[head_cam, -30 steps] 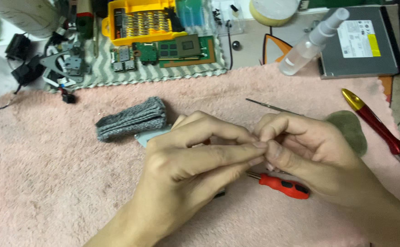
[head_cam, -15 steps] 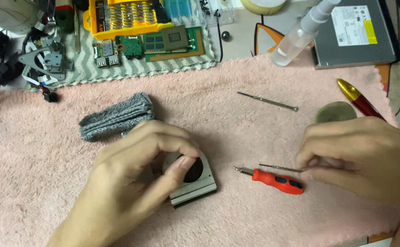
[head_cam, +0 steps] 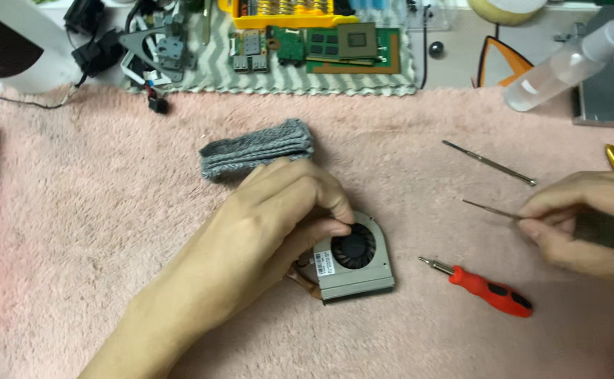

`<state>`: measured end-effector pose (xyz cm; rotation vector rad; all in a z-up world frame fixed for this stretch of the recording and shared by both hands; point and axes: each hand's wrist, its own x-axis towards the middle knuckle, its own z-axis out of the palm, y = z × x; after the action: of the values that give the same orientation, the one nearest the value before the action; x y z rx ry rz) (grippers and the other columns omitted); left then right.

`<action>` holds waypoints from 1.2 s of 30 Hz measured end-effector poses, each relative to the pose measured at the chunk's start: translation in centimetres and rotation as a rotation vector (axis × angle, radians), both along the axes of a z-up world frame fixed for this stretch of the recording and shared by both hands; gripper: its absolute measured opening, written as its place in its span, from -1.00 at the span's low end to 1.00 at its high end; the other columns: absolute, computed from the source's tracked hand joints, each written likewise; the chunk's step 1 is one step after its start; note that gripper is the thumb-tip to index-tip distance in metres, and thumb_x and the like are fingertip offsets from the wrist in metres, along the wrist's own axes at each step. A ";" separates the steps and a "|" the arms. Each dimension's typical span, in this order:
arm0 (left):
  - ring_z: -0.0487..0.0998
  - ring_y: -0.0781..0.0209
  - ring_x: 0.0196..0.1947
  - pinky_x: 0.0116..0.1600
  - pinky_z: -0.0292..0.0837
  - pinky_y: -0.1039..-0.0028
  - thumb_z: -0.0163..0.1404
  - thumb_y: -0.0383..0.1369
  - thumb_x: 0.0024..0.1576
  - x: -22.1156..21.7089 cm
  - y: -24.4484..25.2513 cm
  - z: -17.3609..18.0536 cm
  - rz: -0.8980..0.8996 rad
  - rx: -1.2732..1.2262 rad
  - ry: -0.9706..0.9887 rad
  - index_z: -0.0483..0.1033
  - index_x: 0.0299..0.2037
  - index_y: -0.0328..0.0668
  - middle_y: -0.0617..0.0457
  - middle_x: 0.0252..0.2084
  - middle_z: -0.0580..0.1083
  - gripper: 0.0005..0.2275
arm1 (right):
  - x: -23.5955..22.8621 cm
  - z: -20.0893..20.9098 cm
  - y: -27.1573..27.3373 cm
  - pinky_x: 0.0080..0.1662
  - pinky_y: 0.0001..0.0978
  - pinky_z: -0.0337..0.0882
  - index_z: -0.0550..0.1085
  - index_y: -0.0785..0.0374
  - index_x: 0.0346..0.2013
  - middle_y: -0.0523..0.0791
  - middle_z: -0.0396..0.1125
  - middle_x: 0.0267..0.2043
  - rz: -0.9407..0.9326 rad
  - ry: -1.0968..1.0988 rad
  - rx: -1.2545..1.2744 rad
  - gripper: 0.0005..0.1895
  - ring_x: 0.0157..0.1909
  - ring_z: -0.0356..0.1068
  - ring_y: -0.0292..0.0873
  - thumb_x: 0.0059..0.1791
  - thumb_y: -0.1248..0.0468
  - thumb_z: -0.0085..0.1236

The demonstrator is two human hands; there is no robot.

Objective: The person uses a screwdriver to remove screws from a laptop cooling fan and heatsink assembly. They then separate the fan from the heatsink and manipulate the components on a pink towel.

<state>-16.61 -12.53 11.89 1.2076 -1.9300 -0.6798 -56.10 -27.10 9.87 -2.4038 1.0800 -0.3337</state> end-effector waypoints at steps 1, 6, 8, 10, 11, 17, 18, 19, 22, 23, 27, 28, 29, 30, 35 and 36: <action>0.61 0.10 0.03 0.21 0.50 0.32 0.09 -0.39 0.44 0.1 0.0 0.0 0.007 -0.001 0.003 0.53 -0.05 -0.16 0.06 -0.02 0.59 -0.95 | 0.1 -0.3 0.0 -0.15 -0.56 0.58 0.77 0.11 -0.25 -0.24 0.71 -0.28 0.007 0.003 -0.001 -0.83 -0.49 0.62 -0.36 -0.13 0.28 0.52; 0.67 0.11 -0.01 0.17 0.55 0.35 0.05 -0.40 0.46 -0.3 0.1 -0.2 -0.019 0.039 0.133 0.54 -0.01 -0.20 0.03 -0.03 0.60 -0.93 | 2.6 1.3 1.2 -0.13 -0.41 0.42 0.76 0.05 -0.16 -0.18 0.56 -0.18 0.062 -0.027 -0.124 -0.84 -0.27 0.50 -0.25 0.00 0.34 0.38; 0.64 0.14 -0.05 0.14 0.52 0.36 0.08 -0.37 0.44 -0.5 0.2 -0.1 -0.028 0.065 0.132 0.53 -0.05 -0.14 0.07 -0.06 0.59 -0.94 | 5.5 2.5 2.1 -0.23 -0.47 0.39 0.76 0.09 -0.19 -0.19 0.56 -0.25 0.087 -0.071 -0.092 -0.85 -0.35 0.48 -0.30 -0.02 0.38 0.40; 0.62 0.16 -0.08 0.11 0.49 0.37 0.12 -0.34 0.42 -0.7 0.3 0.0 -0.041 0.091 0.132 0.51 -0.09 -0.09 0.11 -0.09 0.58 -0.92 | 7.3 3.2 2.9 -0.32 -0.53 0.36 0.77 0.13 -0.22 -0.19 0.55 -0.31 0.110 -0.113 -0.061 -0.86 -0.43 0.46 -0.34 -0.03 0.41 0.42; 0.60 0.16 -0.08 0.12 0.46 0.38 0.07 -0.29 0.44 -0.7 0.4 0.0 -0.053 0.085 0.110 0.49 -0.10 -0.06 0.12 -0.09 0.56 -0.90 | 7.8 3.4 3.0 -0.28 -0.58 0.39 0.79 0.13 -0.23 -0.22 0.57 -0.31 0.104 -0.128 0.018 -0.87 -0.39 0.47 -0.37 -0.04 0.39 0.46; 0.59 0.16 -0.09 0.23 0.36 0.17 0.09 -0.23 0.42 -1.5 0.8 -0.3 -0.102 -0.010 -0.004 0.55 -0.09 -0.08 0.14 -0.10 0.55 -0.85 | 8.5 3.0 4.4 -0.16 -0.51 0.60 0.68 0.18 -0.20 -0.10 0.63 -0.19 0.117 -0.260 0.005 -0.93 -0.22 0.69 -0.24 0.04 0.31 0.32; 0.60 0.18 -0.07 0.43 0.38 0.01 0.07 -0.21 0.42 -1.6 0.9 -0.3 -0.110 0.010 -0.019 0.56 -0.10 -0.05 0.17 -0.08 0.57 -0.85 | 8.7 2.8 4.9 -0.10 -0.47 0.77 0.59 0.27 -0.28 -0.04 0.65 -0.25 0.132 -0.374 0.020 -0.90 -0.22 0.78 -0.18 0.03 0.28 0.26; 0.60 0.18 -0.07 0.43 0.38 0.01 0.07 -0.21 0.42 -1.7 1.0 -0.2 -0.109 0.010 -0.016 0.56 -0.10 -0.05 0.17 -0.08 0.57 -0.85 | 8.6 3.0 5.5 -0.10 -0.47 0.77 0.59 0.27 -0.28 -0.04 0.65 -0.25 0.133 -0.372 0.021 -0.90 -0.22 0.78 -0.18 0.03 0.28 0.26; 0.57 0.16 -0.03 0.38 0.36 0.07 -0.02 -0.16 0.45 -1.8 1.2 -0.3 -0.139 0.029 -0.039 0.57 -0.06 -0.01 0.19 -0.04 0.56 -0.82 | 8.3 3.0 7.0 0.03 -0.48 0.94 0.61 0.27 -0.19 -0.05 0.72 -0.14 0.116 -0.427 0.197 -0.92 -0.06 0.88 -0.16 0.08 0.34 0.19; 0.56 0.11 -0.03 0.41 0.37 -0.03 -0.03 -0.17 0.46 -1.9 1.2 -0.5 -0.135 -0.009 -0.051 0.55 -0.07 -0.03 0.17 -0.05 0.55 -0.81 | 8.3 2.8 7.2 0.05 -0.46 0.96 0.56 0.20 -0.08 -0.04 0.74 -0.11 0.150 -0.478 0.226 -0.90 -0.04 0.91 -0.14 0.10 0.35 0.18; 0.52 -0.03 -0.05 0.12 0.38 0.17 0.06 -0.29 0.47 -2.3 1.1 -1.0 -0.149 -0.101 -0.045 0.52 -0.12 -0.18 0.04 -0.11 0.50 -0.84 | 8.7 2.6 7.4 0.08 -0.40 1.01 0.55 0.18 -0.04 -0.03 0.75 -0.08 0.220 -0.549 0.267 -0.83 -0.02 0.94 -0.13 0.08 0.42 0.22; 0.52 -0.03 -0.05 0.12 0.38 0.17 0.06 -0.29 0.47 -2.4 1.1 -1.0 -0.151 -0.100 -0.045 0.52 -0.12 -0.18 0.04 -0.11 0.50 -0.84 | 8.6 2.6 7.2 0.08 -0.40 1.01 0.55 0.18 -0.04 -0.03 0.75 -0.08 0.218 -0.549 0.266 -0.83 -0.02 0.94 -0.13 0.08 0.42 0.22; 0.51 -0.04 -0.07 0.11 0.39 0.18 0.09 -0.33 0.47 -2.5 1.1 -1.0 -0.151 -0.116 -0.040 0.50 -0.12 -0.21 0.02 -0.11 0.50 -0.85 | 8.5 2.5 7.1 0.10 -0.40 0.99 0.59 0.18 -0.04 -0.05 0.77 -0.07 0.231 -0.519 0.296 -0.82 0.01 0.93 -0.13 0.07 0.42 0.24; 0.51 -0.05 -0.08 0.09 0.40 0.18 0.12 -0.37 0.47 -2.6 1.1 -1.1 -0.151 -0.132 -0.036 0.49 -0.13 -0.24 0.00 -0.11 0.49 -0.85 | 8.4 2.5 6.9 0.12 -0.40 0.96 0.63 0.18 -0.05 -0.06 0.79 -0.05 0.243 -0.489 0.325 -0.81 0.03 0.93 -0.13 0.05 0.43 0.26; 0.48 -0.04 -0.10 0.08 0.42 0.19 0.18 -0.41 0.44 -2.7 1.2 -0.9 -0.168 -0.105 -0.053 0.45 -0.17 -0.26 -0.01 -0.14 0.46 -0.82 | 10.2 3.9 8.1 0.08 -0.46 0.94 0.64 0.22 -0.14 -0.11 0.78 -0.15 0.194 -0.440 0.201 -0.85 -0.06 0.92 -0.19 -0.01 0.39 0.33; 0.48 -0.03 -0.09 0.08 0.41 0.21 0.17 -0.40 0.43 -2.7 1.2 -0.9 -0.167 -0.071 -0.074 0.46 -0.16 -0.24 0.00 -0.13 0.47 -0.84 | 10.5 4.1 8.2 0.06 -0.46 0.93 0.65 0.24 -0.17 -0.11 0.77 -0.17 0.187 -0.448 0.182 -0.86 -0.08 0.91 -0.18 -0.03 0.40 0.34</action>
<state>-19.28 -11.31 11.03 1.0491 -2.1162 -0.6546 -45.61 -18.87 13.93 -2.1076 0.6501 -0.6408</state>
